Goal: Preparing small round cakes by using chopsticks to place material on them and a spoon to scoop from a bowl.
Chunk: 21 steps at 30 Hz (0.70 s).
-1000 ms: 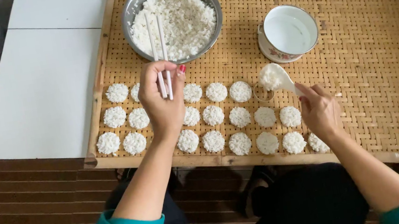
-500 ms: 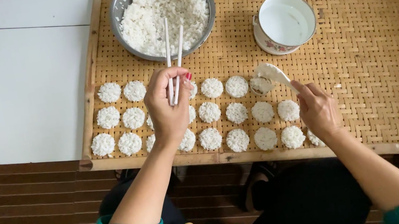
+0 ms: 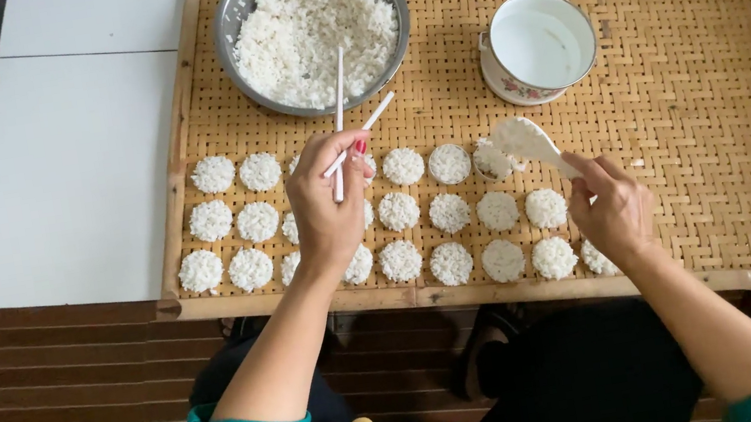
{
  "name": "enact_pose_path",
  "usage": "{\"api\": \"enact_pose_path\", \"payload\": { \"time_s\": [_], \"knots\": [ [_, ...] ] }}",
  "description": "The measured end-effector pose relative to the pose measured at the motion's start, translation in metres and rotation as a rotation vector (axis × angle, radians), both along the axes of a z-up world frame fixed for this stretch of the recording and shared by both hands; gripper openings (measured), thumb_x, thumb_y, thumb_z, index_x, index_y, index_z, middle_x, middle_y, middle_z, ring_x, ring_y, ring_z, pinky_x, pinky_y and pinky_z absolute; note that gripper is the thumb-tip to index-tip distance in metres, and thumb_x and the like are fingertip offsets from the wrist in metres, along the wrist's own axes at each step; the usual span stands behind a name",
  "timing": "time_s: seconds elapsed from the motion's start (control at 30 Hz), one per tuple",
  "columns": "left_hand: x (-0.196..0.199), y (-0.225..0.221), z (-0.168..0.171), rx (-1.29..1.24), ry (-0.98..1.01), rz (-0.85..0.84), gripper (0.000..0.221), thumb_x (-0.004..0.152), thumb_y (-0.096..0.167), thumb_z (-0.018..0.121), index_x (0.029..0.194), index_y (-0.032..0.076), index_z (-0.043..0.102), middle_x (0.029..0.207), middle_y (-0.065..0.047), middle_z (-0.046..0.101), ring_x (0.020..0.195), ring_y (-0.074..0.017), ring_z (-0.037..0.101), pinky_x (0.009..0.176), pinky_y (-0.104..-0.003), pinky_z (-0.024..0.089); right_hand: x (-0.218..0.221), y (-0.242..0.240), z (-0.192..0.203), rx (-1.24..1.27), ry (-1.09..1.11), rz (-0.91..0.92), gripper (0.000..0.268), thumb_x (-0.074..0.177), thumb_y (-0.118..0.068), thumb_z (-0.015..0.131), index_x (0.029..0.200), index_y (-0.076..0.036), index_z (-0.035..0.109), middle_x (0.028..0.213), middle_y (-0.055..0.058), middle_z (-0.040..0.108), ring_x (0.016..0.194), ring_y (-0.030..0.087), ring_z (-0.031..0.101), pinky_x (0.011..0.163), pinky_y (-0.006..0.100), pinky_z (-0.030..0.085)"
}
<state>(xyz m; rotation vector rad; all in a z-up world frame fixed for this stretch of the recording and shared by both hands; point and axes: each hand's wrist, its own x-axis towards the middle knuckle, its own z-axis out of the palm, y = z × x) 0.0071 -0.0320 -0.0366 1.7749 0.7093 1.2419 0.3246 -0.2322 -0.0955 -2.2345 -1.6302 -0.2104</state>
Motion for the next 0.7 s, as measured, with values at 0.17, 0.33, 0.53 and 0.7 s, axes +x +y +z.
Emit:
{"api": "enact_pose_path", "payload": {
  "time_s": [0.17,0.33,0.53,0.7],
  "knots": [
    [-0.001,0.002,-0.005,-0.005,0.009,0.001,0.023,0.101,-0.007,0.053,0.118,0.0,0.066,0.099,-0.013,0.061,0.076,-0.019,0.067,0.063,-0.029,0.061,0.021,0.009,-0.031,0.055,0.148,-0.037,0.037,0.099,-0.002,0.059,0.129,-0.014,0.076,0.089,0.011,0.071,0.059,0.02,0.062,0.051,0.029,0.049],
    [-0.001,0.002,-0.004,0.007,0.005,0.006,0.022,0.101,-0.007,0.053,0.117,-0.001,0.066,0.099,-0.014,0.061,0.076,-0.0193,0.067,0.062,-0.029,0.061,0.035,0.031,-0.042,0.099,0.218,-0.01,0.035,0.098,-0.004,0.061,0.126,-0.015,0.078,0.088,0.011,0.069,0.059,0.021,0.061,0.05,0.031,0.047],
    [-0.001,0.0,0.0,0.027,0.028,0.016,0.021,0.101,-0.005,0.053,0.116,0.001,0.067,0.098,-0.013,0.062,0.074,-0.019,0.067,0.06,-0.029,0.061,0.042,0.064,-0.043,0.102,0.034,0.086,0.036,0.093,0.001,0.066,0.121,-0.015,0.081,0.086,0.01,0.072,0.053,0.018,0.061,0.057,0.029,0.05],
    [-0.004,0.001,0.0,0.028,0.031,0.027,0.022,0.102,-0.005,0.053,0.118,0.001,0.066,0.099,-0.013,0.062,0.075,-0.0201,0.068,0.06,-0.03,0.061,0.046,0.06,-0.041,0.14,0.025,0.106,0.035,0.089,-0.004,0.069,0.118,-0.02,0.082,0.083,0.006,0.069,0.06,0.021,0.063,0.068,0.032,0.046]
  ]
}}
